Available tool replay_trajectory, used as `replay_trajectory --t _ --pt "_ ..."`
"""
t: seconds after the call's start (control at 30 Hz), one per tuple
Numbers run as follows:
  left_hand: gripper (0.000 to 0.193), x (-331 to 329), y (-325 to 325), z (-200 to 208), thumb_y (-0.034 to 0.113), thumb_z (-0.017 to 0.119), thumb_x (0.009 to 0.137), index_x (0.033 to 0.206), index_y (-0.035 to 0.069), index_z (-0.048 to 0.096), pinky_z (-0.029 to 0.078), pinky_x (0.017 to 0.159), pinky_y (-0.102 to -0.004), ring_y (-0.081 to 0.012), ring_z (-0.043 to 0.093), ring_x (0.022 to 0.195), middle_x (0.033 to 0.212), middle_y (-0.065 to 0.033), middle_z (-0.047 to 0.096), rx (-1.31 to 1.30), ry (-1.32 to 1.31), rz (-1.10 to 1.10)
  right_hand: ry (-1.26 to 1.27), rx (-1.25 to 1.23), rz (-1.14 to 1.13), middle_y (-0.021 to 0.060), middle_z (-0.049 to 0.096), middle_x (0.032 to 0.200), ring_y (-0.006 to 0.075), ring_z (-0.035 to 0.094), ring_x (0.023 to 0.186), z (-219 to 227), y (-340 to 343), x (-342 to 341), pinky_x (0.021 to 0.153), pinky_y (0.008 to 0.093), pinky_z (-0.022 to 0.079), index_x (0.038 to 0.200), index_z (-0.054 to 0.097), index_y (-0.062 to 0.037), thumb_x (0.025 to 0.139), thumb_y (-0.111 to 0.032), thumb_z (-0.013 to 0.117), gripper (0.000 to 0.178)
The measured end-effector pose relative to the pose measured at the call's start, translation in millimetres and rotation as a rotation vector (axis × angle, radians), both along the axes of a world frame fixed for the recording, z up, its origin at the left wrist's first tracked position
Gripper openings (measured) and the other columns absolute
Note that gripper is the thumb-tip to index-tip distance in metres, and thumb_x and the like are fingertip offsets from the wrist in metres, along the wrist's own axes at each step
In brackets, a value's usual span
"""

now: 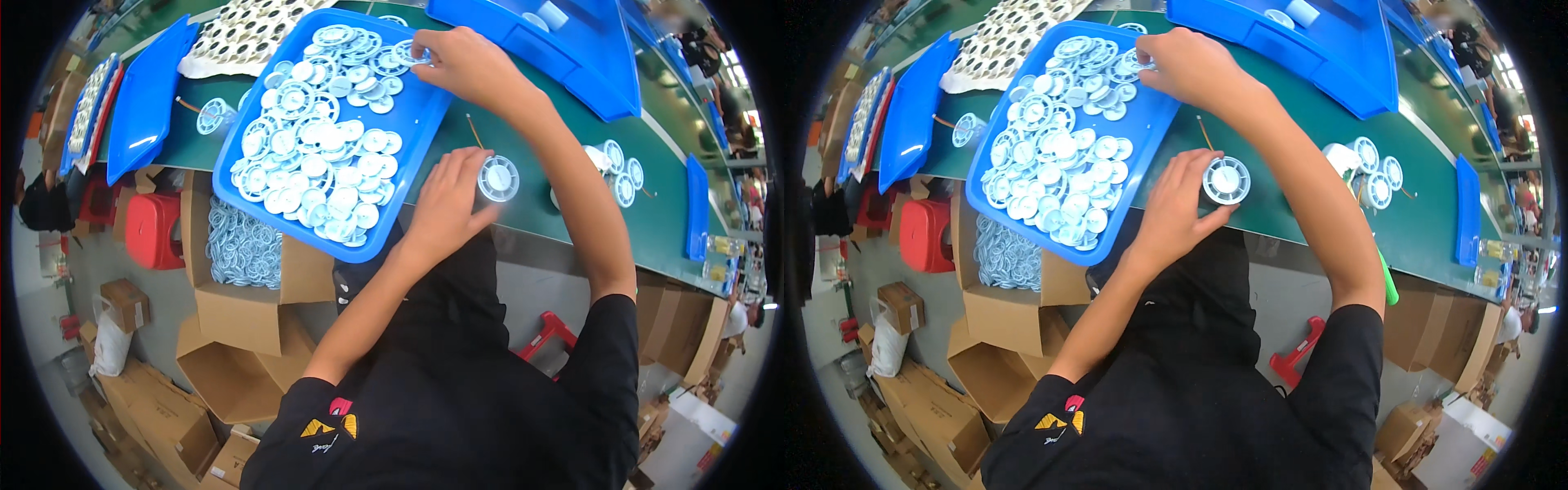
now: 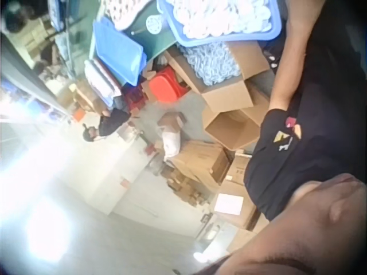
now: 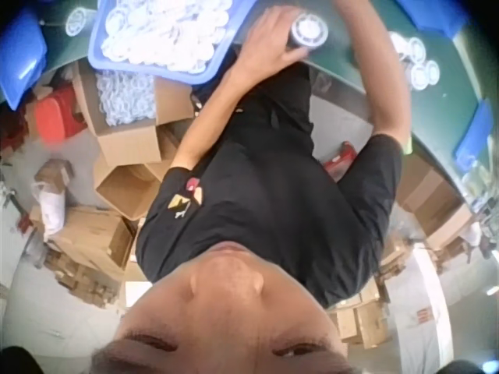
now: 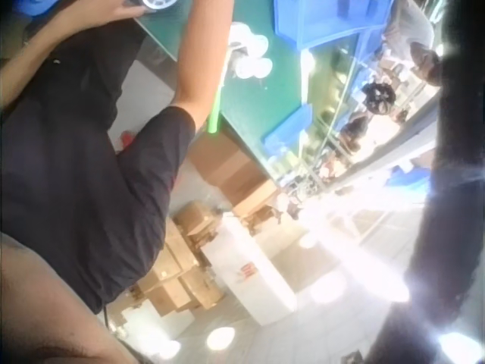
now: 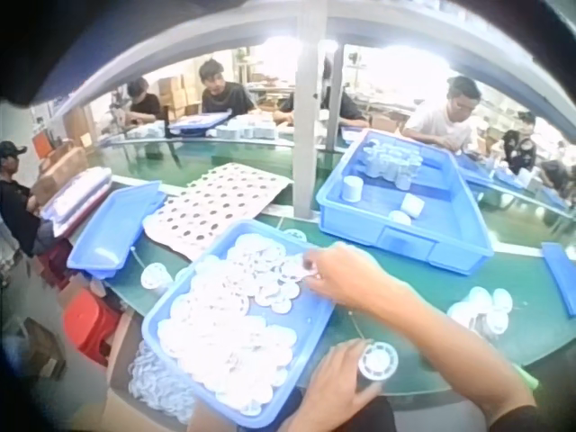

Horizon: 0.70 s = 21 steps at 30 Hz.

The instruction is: Manually assembling small plastic electronic housing components at an industrial workstation.

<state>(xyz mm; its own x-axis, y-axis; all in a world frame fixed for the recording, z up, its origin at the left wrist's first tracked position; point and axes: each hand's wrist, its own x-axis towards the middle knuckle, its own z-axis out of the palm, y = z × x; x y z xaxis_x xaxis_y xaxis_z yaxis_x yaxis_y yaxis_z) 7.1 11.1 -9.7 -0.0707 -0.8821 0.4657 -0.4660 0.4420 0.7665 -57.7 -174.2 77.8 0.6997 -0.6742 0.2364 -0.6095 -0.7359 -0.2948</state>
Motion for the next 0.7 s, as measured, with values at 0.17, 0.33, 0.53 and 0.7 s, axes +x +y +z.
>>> replay_trajectory --t 0.17,0.33,0.53,0.7 --pt "0.067 -0.5 2.2 4.8 0.015 0.087 0.081 0.139 0.002 0.056 0.051 0.1 -0.0479 -0.0413 0.061 0.121 0.132 -0.0187 0.062 0.019 -0.013 -0.007 0.047 0.223 -0.141 0.0167 0.074 0.09 0.04 0.071 0.083 33.0 46.6 -83.0 0.077 0.0472 0.057 0.112 0.073 -0.006 0.092 -0.016 0.07 0.022" --pt "0.067 -2.2 0.7 7.1 0.014 0.087 0.08 0.138 0.002 0.057 0.051 0.1 -0.0475 -0.0403 0.062 0.122 0.132 -0.0182 0.063 0.023 -0.009 -0.023 0.105 0.204 -0.181 0.0161 0.066 0.117 0.0383 0.068 0.097 -18.1 46.5 -150.8 0.085 0.047 0.054 0.11 0.072 -0.0032 0.095 -0.004 0.064 0.017" --pt "0.067 -3.7 -0.6 8.7 0.011 0.088 0.079 0.138 0.002 0.058 0.051 0.1 -0.0459 -0.0399 0.062 0.119 0.131 -0.0179 0.063 0.039 -0.033 -0.014 -0.065 0.074 -0.186 0.013 0.064 0.118 0.038 0.066 0.104 -33.9 57.3 -142.4 0.089 0.0474 0.056 0.108 0.071 -0.0029 0.092 -0.014 0.074 0.02" --pt "0.067 -2.8 0.2 11.4 0.01 0.087 0.078 0.138 0.002 0.058 0.051 0.1 -0.0453 -0.0393 0.063 0.118 0.131 -0.0186 0.063 0.073 -0.054 -0.006 0.067 -0.11 -0.226 0.0168 0.064 0.118 0.0371 0.065 0.109 -33.4 55.0 -134.4 0.091 0.0462 0.057 0.12 0.065 -0.0018 0.086 -0.03 0.083 0.047"
